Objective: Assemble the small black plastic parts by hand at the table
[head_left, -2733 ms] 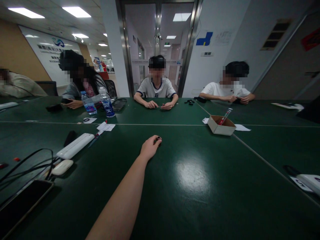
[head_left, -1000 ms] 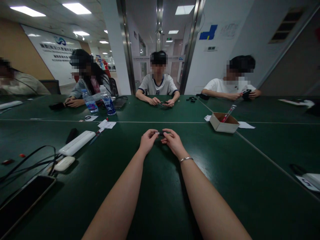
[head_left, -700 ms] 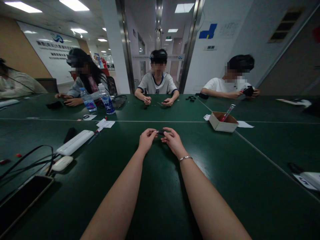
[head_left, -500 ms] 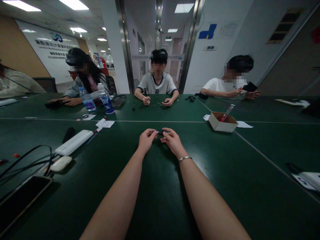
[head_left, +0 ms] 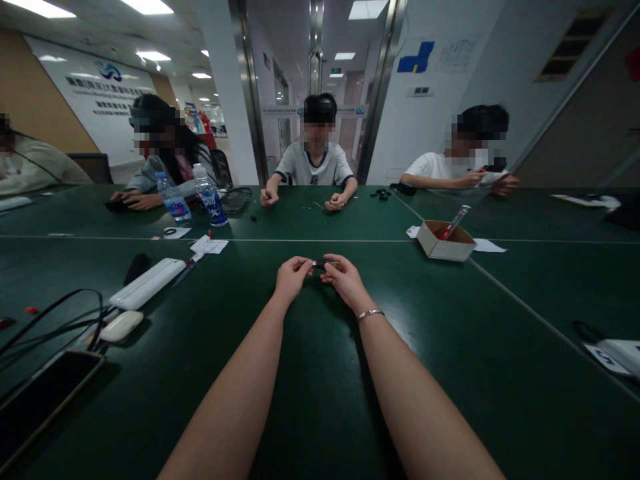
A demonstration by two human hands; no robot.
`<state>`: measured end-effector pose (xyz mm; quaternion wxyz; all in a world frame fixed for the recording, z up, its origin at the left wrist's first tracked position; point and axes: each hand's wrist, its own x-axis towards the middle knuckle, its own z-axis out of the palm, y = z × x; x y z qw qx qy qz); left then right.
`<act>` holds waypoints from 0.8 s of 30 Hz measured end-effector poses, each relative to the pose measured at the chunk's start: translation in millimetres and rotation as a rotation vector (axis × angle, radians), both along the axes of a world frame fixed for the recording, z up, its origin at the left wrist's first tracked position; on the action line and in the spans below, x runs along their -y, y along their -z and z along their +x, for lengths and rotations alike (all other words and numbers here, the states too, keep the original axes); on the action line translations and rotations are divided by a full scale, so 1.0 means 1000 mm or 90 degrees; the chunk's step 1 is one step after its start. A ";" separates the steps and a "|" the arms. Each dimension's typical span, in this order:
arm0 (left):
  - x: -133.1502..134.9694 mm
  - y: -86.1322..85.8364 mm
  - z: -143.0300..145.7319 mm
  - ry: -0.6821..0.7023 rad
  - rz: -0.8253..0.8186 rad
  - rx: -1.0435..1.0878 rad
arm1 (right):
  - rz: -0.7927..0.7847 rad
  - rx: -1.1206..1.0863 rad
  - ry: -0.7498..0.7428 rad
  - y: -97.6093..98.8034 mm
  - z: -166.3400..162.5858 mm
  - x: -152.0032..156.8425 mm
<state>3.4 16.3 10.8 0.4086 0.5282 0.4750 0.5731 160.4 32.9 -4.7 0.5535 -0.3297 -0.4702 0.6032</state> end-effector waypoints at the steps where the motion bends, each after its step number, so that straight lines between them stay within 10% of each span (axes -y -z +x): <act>1: 0.000 0.000 0.000 -0.003 -0.003 -0.004 | -0.001 0.001 0.002 0.001 0.000 0.000; 24: 0.003 -0.002 -0.004 -0.061 -0.045 -0.154 | -0.001 0.010 -0.021 -0.002 0.001 0.000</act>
